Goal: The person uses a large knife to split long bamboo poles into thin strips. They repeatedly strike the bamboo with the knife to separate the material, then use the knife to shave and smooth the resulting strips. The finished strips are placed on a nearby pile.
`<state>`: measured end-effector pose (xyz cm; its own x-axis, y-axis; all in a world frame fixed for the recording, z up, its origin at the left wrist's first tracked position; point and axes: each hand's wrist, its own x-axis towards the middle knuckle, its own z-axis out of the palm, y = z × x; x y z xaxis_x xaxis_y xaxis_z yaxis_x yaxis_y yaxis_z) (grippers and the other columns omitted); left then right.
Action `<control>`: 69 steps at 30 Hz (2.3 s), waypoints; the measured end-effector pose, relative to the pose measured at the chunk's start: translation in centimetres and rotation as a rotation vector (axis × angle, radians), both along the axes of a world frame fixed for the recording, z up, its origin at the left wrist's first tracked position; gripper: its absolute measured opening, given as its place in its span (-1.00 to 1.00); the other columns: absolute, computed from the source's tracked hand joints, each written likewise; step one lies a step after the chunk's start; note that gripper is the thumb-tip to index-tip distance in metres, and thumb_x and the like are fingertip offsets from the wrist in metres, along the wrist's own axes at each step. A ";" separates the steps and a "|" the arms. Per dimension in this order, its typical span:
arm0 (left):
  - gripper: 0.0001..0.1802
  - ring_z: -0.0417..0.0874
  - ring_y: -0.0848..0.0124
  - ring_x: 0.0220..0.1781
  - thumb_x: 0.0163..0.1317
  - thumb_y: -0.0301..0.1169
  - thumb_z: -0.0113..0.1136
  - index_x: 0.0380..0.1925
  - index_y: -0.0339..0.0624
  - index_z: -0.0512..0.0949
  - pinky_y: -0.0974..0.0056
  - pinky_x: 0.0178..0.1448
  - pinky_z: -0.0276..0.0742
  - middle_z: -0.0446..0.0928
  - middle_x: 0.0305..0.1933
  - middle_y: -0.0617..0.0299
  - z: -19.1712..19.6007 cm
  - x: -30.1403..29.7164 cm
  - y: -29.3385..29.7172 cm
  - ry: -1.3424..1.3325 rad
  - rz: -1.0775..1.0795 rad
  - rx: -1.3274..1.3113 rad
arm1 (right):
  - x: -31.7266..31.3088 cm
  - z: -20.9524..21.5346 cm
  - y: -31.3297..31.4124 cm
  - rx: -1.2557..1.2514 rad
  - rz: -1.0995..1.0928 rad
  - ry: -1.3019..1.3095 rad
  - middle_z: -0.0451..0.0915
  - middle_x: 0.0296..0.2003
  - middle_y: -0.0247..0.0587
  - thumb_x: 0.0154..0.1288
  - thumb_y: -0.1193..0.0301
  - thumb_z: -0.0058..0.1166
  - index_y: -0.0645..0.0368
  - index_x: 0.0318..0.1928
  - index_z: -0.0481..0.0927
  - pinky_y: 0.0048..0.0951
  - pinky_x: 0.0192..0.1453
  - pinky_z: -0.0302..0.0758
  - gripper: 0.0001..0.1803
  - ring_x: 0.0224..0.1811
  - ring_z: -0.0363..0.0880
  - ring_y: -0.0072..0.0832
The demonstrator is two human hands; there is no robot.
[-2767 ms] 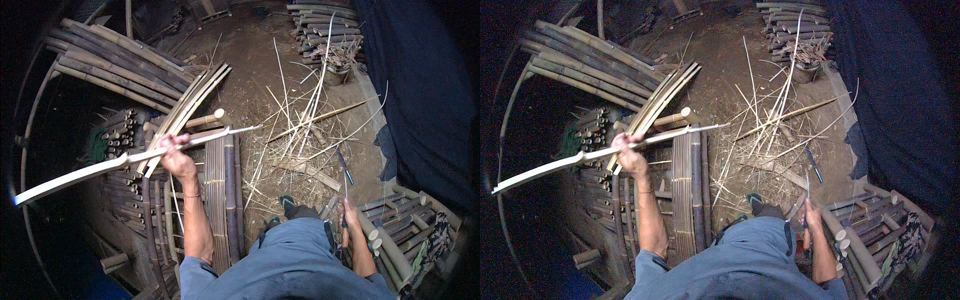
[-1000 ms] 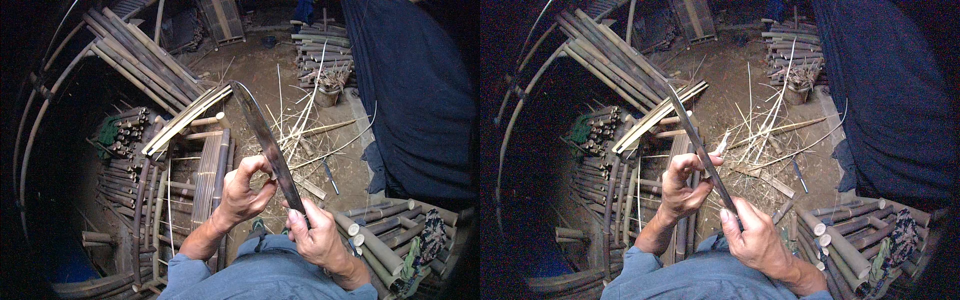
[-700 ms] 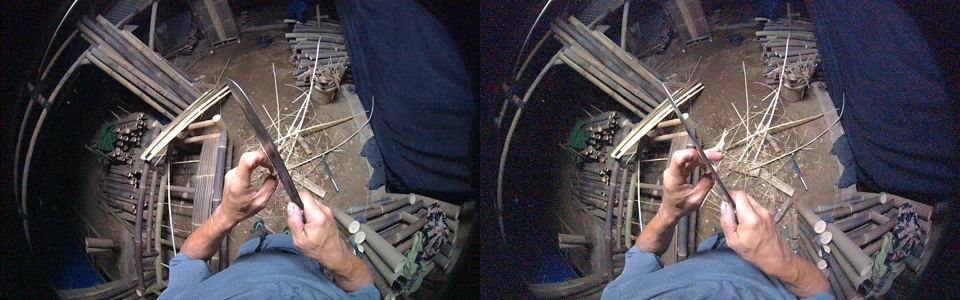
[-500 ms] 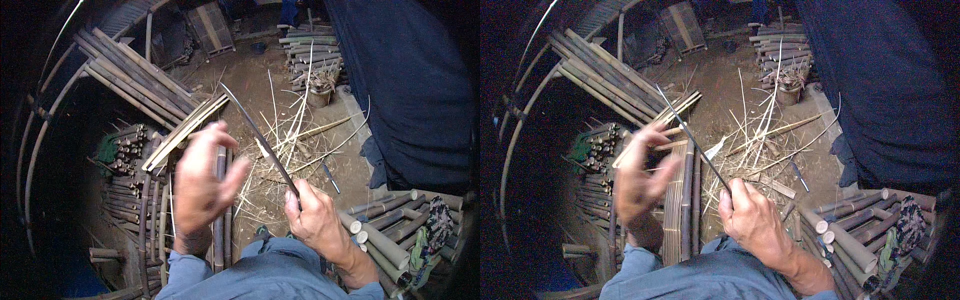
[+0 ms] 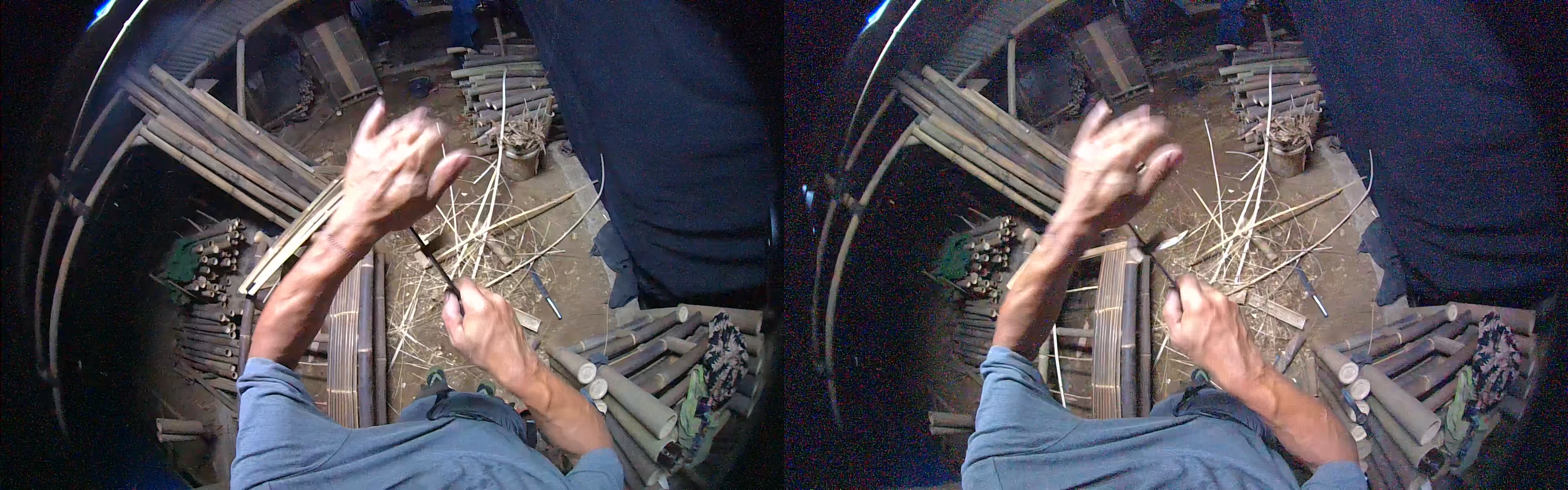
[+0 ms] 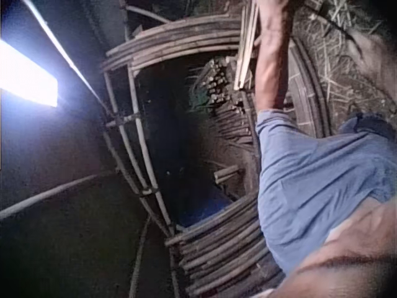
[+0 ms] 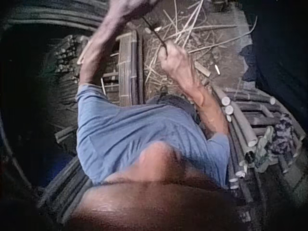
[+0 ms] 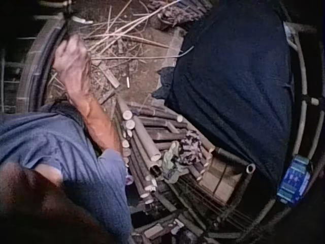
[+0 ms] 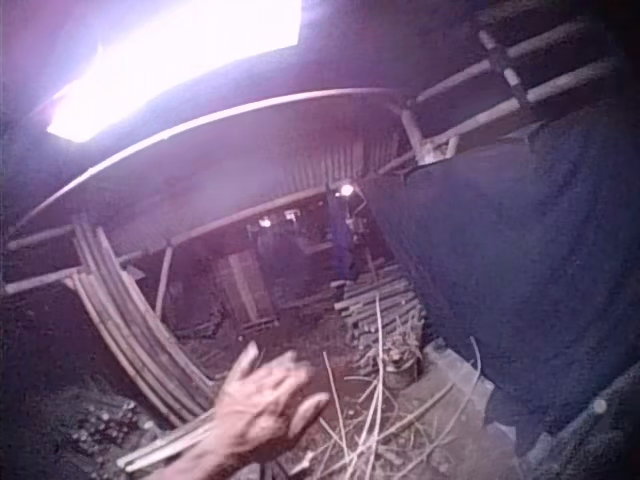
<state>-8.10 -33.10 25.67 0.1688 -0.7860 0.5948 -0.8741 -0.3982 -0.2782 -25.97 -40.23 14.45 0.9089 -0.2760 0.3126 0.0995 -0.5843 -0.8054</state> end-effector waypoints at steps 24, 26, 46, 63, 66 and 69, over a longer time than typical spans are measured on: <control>-0.62 0.16 0.37 -0.34 0.32 -0.24 -0.17 -0.71 0.03 0.16 0.18 -0.14 0.15 0.06 -0.45 0.29 -9.4 2.3 4.6 -0.071 -0.569 -1.133 | 7.6 0.9 0.8 0.220 0.444 0.103 0.51 -0.49 0.00 0.26 0.40 0.10 0.23 -0.30 0.44 -0.09 -0.40 0.55 -0.83 -0.44 0.58 0.00; -0.61 0.15 0.37 -0.35 0.30 -0.22 -0.15 -0.73 0.06 0.16 0.20 -0.15 0.14 0.06 -0.46 0.31 -9.4 2.0 5.1 -0.067 -0.548 -1.173 | 7.6 0.6 1.0 0.205 0.461 0.033 0.48 -0.51 -0.04 0.25 0.40 0.12 0.23 -0.31 0.43 -0.13 -0.48 0.54 -0.82 -0.49 0.58 -0.03; -0.63 0.17 0.40 -0.33 0.14 -0.19 -0.04 -0.74 0.05 0.11 0.24 -0.17 0.10 0.07 -0.46 0.32 -8.2 4.2 5.7 -0.039 -0.463 -1.205 | 11.3 -4.2 2.4 -0.009 0.241 0.028 0.50 -0.47 -0.15 0.32 0.31 0.05 0.18 -0.32 0.47 -0.27 -0.51 0.63 -0.81 -0.51 0.61 -0.20; -0.66 0.17 0.38 -0.34 0.13 -0.15 -0.09 -0.72 0.05 0.12 0.19 -0.16 0.12 0.05 -0.49 0.33 -6.6 6.6 9.2 0.046 -0.521 -1.203 | 17.0 -6.3 5.4 -0.027 0.176 0.075 0.51 -0.53 0.00 0.29 0.34 0.08 0.24 -0.32 0.49 -0.14 -0.47 0.58 -0.80 -0.52 0.58 -0.01; -0.44 0.16 0.37 -0.27 0.31 0.20 -0.11 -0.68 0.07 0.18 0.22 -0.11 0.10 0.07 -0.42 0.34 -6.7 7.8 9.2 0.093 -0.478 -1.231 | 18.2 -6.3 5.9 0.010 0.162 0.079 0.53 -0.50 0.04 0.31 0.32 0.08 0.25 -0.31 0.48 -0.09 -0.42 0.57 -0.78 -0.49 0.58 0.04; -0.37 0.23 0.44 -0.49 0.25 0.32 -0.08 -0.55 -0.03 0.25 0.36 -0.44 0.15 0.17 -0.46 0.32 -8.6 9.1 10.2 0.317 -0.607 -1.075 | 18.6 -5.6 6.7 0.105 0.221 0.159 0.54 -0.48 0.10 0.33 0.31 0.05 0.25 -0.30 0.48 -0.07 -0.39 0.55 -0.77 -0.44 0.59 0.06</control>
